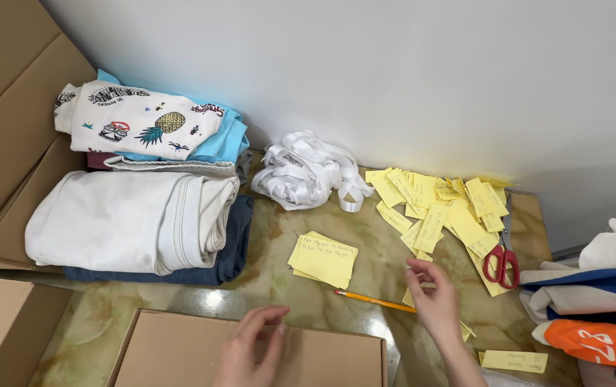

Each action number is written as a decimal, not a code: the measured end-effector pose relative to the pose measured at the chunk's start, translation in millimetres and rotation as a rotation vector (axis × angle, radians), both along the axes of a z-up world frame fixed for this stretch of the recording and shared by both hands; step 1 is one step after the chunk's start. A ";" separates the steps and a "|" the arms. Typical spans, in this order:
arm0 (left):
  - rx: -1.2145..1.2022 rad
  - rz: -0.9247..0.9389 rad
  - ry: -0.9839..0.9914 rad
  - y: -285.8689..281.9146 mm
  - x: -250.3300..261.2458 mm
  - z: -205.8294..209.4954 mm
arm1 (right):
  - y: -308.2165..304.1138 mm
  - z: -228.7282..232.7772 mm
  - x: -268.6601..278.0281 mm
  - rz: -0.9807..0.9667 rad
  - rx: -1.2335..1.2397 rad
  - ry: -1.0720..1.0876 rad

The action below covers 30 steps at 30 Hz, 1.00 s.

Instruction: The person ties a white ribbon around a cardboard box, then gathers and stacks yellow sticky notes. They open a box, remove a plastic-wrapped item, close the box, and stack it. The person repeats the process of tying a ribbon and opening a box to remove another wrapped item.

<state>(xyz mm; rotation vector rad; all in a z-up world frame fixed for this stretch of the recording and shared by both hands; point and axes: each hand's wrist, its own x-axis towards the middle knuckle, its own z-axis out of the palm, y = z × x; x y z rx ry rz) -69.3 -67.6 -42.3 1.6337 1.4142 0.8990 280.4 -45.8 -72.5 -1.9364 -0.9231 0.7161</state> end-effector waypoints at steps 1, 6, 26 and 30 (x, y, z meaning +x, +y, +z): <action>0.000 -0.003 0.000 -2.3 -5.8 1.4 | -10.3 -0.5 3.4 -0.003 0.000 0.000; -0.177 0.158 0.016 -17.8 -13.0 9.5 | -58.4 -28.7 15.4 0.291 0.202 -0.507; -0.138 -0.536 0.193 105.2 220.9 24.5 | 3.4 32.9 138.7 -0.248 0.104 0.093; -0.177 -0.704 0.571 160.9 278.3 -9.2 | 0.0 1.4 181.0 -0.252 -0.120 -0.394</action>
